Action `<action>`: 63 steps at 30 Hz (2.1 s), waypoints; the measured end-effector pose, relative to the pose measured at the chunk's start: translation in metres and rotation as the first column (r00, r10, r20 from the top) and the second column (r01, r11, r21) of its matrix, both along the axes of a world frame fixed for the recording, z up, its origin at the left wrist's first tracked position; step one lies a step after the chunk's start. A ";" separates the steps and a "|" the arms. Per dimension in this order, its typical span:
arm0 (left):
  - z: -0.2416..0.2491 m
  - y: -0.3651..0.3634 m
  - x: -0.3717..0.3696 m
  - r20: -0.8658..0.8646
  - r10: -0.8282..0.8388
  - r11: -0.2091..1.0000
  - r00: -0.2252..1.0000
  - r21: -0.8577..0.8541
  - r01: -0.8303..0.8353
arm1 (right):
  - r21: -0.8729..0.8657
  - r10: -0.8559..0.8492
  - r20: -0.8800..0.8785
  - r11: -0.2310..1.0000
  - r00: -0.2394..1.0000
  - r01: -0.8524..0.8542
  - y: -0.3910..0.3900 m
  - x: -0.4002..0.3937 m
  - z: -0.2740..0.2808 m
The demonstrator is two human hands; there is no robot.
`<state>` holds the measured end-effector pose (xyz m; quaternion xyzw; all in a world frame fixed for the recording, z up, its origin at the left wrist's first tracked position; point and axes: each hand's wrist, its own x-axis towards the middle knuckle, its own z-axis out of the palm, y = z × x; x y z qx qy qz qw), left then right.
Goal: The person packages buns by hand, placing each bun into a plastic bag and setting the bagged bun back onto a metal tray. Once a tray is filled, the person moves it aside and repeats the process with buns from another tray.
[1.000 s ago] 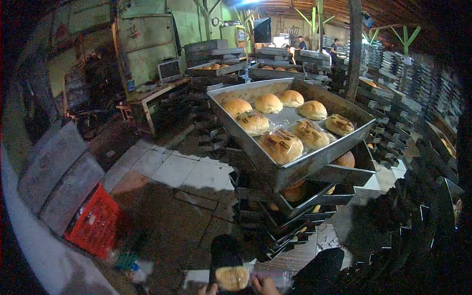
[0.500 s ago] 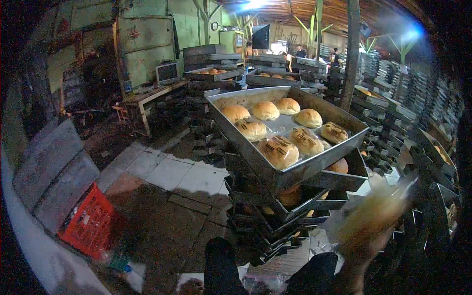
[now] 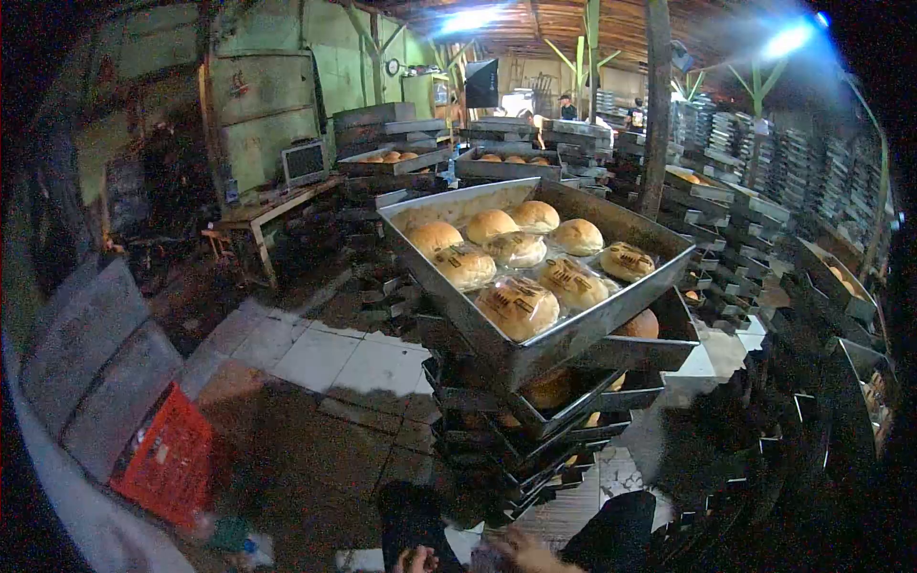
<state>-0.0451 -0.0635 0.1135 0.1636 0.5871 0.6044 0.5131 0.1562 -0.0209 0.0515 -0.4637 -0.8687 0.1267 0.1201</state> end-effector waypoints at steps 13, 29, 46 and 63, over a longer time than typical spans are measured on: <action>-0.146 0.054 0.056 -0.113 -0.474 0.880 0.873 -0.039 0.473 | -0.336 -0.132 -0.235 0.941 0.963 0.046 -0.030 0.049 -0.081; -0.078 0.063 0.042 -0.032 -0.531 0.847 0.846 -0.012 0.531 | -0.189 -0.577 -0.249 0.817 0.778 0.545 0.076 0.084 0.064; -0.158 0.071 0.025 0.568 -0.426 0.904 0.704 0.299 0.306 | 0.511 0.131 -0.454 0.849 0.881 0.137 0.132 0.032 0.367; -0.059 0.058 0.048 0.914 0.003 0.990 0.405 -0.060 0.127 | -0.734 -0.549 -0.356 0.665 0.757 0.137 0.391 0.106 0.391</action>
